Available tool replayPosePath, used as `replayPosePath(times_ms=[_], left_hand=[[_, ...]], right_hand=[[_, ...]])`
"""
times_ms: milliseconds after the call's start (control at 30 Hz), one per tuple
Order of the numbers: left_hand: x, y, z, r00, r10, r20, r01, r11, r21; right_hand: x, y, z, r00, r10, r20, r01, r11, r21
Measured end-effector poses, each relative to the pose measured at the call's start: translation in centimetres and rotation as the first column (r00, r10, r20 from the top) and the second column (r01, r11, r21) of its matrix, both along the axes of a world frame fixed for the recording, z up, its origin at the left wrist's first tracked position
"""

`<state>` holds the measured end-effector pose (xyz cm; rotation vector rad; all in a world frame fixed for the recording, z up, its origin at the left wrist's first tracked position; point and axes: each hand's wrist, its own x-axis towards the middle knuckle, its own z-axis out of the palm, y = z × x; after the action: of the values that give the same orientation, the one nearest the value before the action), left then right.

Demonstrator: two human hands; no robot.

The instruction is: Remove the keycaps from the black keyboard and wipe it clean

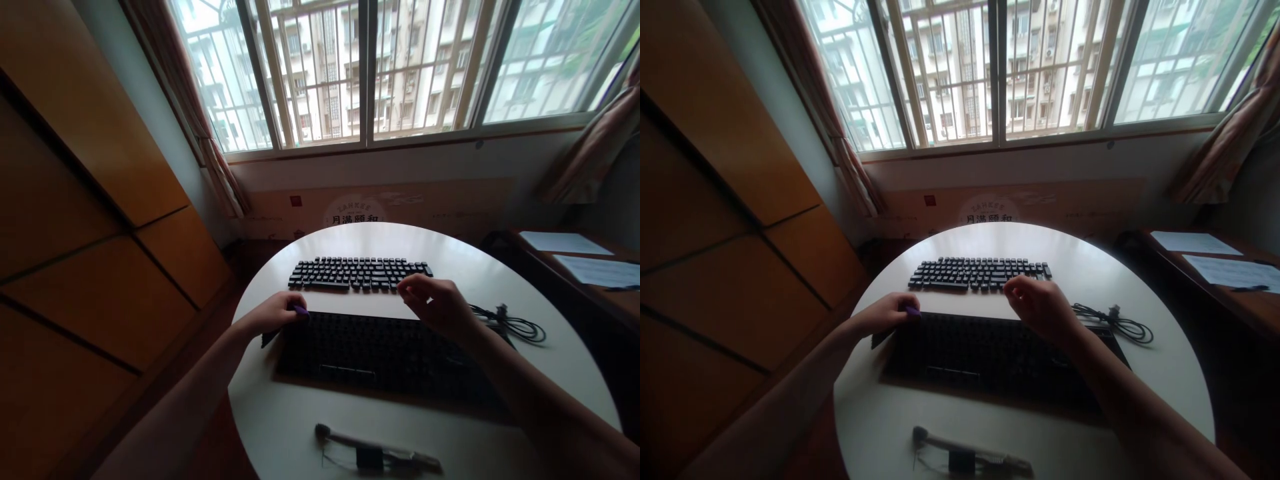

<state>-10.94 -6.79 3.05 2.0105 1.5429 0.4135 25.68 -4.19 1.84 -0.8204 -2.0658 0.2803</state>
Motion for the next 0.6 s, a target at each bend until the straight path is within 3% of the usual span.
replayPosePath(times_ms=[167,333,600], left_hand=[[-0.1,1.9,-1.4,0.996,0.057,-0.068,-0.060,0.997,-0.045],[-0.4,2.3,-1.9,0.992,0.077,-0.099,-0.091,0.985,-0.148],[0.8,1.7,-1.4,0.981,0.131,-0.141,-0.142,0.987,-0.071]], right_hand=[[0.4,0.6,-0.3,0.999,-0.035,0.033,0.035,0.999,-0.015],[0.5,1.2,-0.7,0.998,-0.039,0.046,0.041,0.998,-0.051],[-0.7,1.5,-2.4,0.975,0.102,0.198,-0.064,0.980,-0.190]])
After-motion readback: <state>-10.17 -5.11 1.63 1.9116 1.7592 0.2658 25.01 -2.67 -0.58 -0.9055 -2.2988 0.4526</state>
